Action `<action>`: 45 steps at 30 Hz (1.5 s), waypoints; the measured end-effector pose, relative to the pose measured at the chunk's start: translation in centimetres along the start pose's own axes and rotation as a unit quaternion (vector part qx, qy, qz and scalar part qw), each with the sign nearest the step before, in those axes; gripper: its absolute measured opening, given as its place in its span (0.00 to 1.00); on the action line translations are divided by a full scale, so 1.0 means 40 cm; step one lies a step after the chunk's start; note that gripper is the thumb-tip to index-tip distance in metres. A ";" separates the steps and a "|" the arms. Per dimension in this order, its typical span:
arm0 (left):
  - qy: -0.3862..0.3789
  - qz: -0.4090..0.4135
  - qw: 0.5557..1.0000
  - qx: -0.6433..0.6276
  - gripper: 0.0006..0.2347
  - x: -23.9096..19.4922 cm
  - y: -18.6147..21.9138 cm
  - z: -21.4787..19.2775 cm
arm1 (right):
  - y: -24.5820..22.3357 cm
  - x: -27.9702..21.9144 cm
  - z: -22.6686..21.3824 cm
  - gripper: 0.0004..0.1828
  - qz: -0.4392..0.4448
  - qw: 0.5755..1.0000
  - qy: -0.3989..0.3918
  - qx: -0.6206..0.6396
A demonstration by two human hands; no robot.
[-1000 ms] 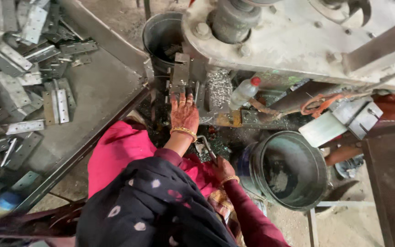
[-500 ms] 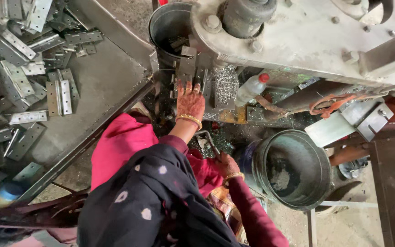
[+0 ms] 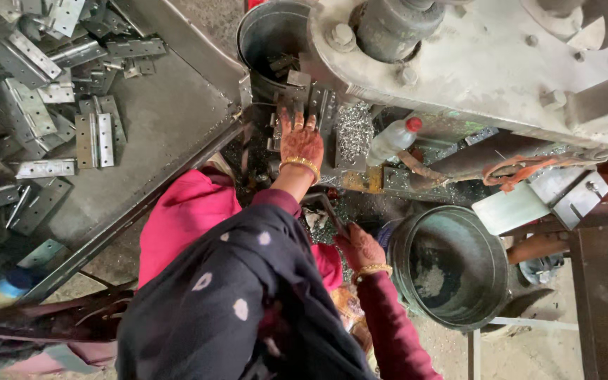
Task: The person places metal hinge components into a drilling machine one by one, activates the drill, and then removes the finished pieces, placing them into a large metal container.
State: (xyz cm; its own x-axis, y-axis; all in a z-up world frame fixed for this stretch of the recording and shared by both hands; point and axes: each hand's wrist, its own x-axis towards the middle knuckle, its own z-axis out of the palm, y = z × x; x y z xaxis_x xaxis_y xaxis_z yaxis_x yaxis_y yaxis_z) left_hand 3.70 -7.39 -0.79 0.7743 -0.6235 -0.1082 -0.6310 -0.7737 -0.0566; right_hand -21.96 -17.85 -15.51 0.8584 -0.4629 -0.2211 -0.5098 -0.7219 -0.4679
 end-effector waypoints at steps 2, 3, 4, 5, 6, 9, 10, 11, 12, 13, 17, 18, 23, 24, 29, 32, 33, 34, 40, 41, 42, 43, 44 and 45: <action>0.006 -0.015 1.000 -0.005 0.18 0.012 0.013 -0.001 | 0.008 0.005 0.000 0.22 0.000 1.000 0.020 0.006; 0.016 -0.025 1.000 -0.006 0.18 0.030 0.014 -0.011 | 0.008 0.010 0.016 0.22 0.012 1.000 0.027 -0.005; 0.016 -0.016 1.000 0.000 0.19 0.042 0.019 -0.017 | 0.001 0.006 0.045 0.22 0.024 0.999 0.033 -0.017; 0.007 -0.017 1.000 0.004 0.19 0.035 0.019 -0.009 | -0.001 -0.001 0.065 0.23 0.031 0.999 0.029 -0.032; -0.001 -0.019 1.000 0.007 0.19 0.028 0.014 0.002 | -0.003 0.013 0.066 0.22 0.024 0.999 0.028 -0.037; 0.038 -0.045 0.997 -0.052 0.20 0.022 -0.001 0.025 | -0.025 -0.025 0.035 0.23 0.036 0.998 0.016 -0.047; 0.024 -0.039 0.998 -0.052 0.20 0.026 0.007 0.014 | -0.033 -0.027 0.000 0.24 0.042 0.998 0.011 -0.048; 0.007 -0.036 0.998 -0.049 0.20 0.018 0.008 0.009 | -0.049 -0.028 -0.019 0.24 0.047 0.998 0.003 -0.047; -0.010 -0.034 0.998 -0.046 0.20 0.016 0.007 -0.002 | -0.058 -0.013 -0.036 0.23 0.040 0.998 -0.001 -0.043; -0.015 -0.033 0.998 -0.049 0.20 0.013 0.010 -0.006 | -0.050 -0.007 -0.042 0.23 0.040 0.998 -0.005 -0.037; -0.012 -0.031 0.999 -0.036 0.20 0.018 0.009 -0.009 | 0.014 -0.008 0.092 0.24 0.025 0.999 0.034 -0.002; -0.007 -0.031 0.999 -0.027 0.21 0.021 0.010 -0.003 | 0.038 -0.006 0.120 0.25 0.018 0.999 0.040 0.004; 0.119 -0.035 0.973 -0.194 0.16 -0.018 -0.061 0.010 | 0.025 -0.021 0.093 0.26 0.007 1.000 0.020 0.014; 0.160 -0.029 0.958 -0.235 0.17 -0.040 -0.089 0.004 | -0.001 -0.047 0.058 0.27 -0.002 0.999 0.038 0.011; 0.323 -0.168 0.918 -0.156 0.05 -0.166 -0.461 0.095 | -0.205 -0.148 -0.182 0.28 -0.177 0.952 0.243 -0.050; 0.110 -0.392 0.911 0.072 0.08 -0.209 -0.725 0.171 | -0.355 -0.190 -0.293 0.21 -0.242 0.964 0.063 0.091; 0.001 -0.409 0.912 0.022 0.12 -0.248 -0.788 0.199 | -0.401 -0.198 -0.325 0.22 -0.327 0.934 -0.037 0.140; 0.128 -0.408 0.903 0.030 0.12 -0.267 -0.800 0.234 | -0.447 -0.216 -0.340 0.20 -0.398 0.876 -0.147 0.228; 0.164 -0.329 0.929 -0.033 0.19 -0.315 -0.792 0.257 | -0.570 -0.268 -0.357 0.15 -0.502 0.662 -0.384 0.403; 0.158 -0.321 0.933 -0.045 0.19 -0.315 -0.785 0.247 | -0.572 -0.270 -0.345 0.14 -0.521 0.655 -0.371 0.401; 0.161 -0.317 0.933 -0.053 0.19 -0.317 -0.778 0.241 | -0.568 -0.276 -0.333 0.11 -0.519 0.662 -0.347 0.415; 0.165 -0.312 0.934 -0.060 0.19 -0.320 -0.770 0.239 | -0.561 -0.287 -0.318 0.08 -0.516 0.669 -0.321 0.429; 0.168 -0.307 0.934 -0.068 0.18 -0.323 -0.763 0.242 | -0.552 -0.295 -0.304 0.07 -0.512 0.675 -0.295 0.442; 0.179 -0.293 0.937 -0.063 0.17 -0.328 -0.759 0.251 | -0.547 -0.292 -0.292 0.06 -0.453 0.699 -0.279 0.477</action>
State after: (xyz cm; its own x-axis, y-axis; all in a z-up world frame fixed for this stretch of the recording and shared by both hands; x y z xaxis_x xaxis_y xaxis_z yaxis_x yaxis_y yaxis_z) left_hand 12.21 25.42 -7.61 0.9670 -0.0670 0.2458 -0.0984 -0.9882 0.1177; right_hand -21.49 -2.66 7.30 0.8292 0.4273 0.3604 0.2984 0.2068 -0.9318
